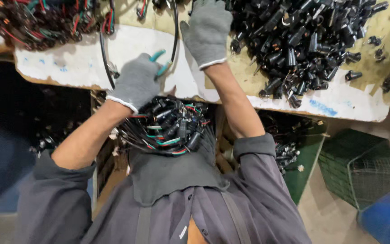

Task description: The person wearing work gloves uses pliers to strip insulation from the ends of red, green and black wires attached to black cylindrical connectors at a workbench. They process the connectors one at a time and place the finished ones into a growing pile on the bench and in a bin below.

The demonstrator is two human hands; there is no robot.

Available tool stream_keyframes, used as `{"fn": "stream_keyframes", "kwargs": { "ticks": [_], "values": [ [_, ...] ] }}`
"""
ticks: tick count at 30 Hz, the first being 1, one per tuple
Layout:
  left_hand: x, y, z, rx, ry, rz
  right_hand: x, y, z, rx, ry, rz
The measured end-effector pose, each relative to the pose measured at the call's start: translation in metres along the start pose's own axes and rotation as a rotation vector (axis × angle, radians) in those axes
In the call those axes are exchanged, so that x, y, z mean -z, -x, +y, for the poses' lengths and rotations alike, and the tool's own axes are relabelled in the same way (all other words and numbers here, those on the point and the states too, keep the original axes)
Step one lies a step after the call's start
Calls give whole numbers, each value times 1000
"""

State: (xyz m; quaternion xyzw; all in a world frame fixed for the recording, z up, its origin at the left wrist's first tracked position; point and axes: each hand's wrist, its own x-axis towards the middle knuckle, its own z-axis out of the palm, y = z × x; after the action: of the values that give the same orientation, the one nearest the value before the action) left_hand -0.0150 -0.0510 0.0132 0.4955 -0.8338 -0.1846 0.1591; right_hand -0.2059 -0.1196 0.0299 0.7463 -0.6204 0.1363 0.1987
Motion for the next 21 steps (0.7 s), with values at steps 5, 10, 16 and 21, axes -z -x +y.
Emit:
{"fn": "stream_keyframes", "kwargs": {
  "ticks": [5,10,16,21],
  "values": [
    [28,-13,3,30,-79,-30,-13,5,-2,26,-1,-8],
    [27,-14,-23,-82,-11,-267,23,34,28,17,-546,11],
    [36,-13,-24,-58,131,-187,56,64,37,-504,-1753,3],
    [65,-3,5,296,573,-71,73,96,17,-577,-2011,-158]
  ]
}}
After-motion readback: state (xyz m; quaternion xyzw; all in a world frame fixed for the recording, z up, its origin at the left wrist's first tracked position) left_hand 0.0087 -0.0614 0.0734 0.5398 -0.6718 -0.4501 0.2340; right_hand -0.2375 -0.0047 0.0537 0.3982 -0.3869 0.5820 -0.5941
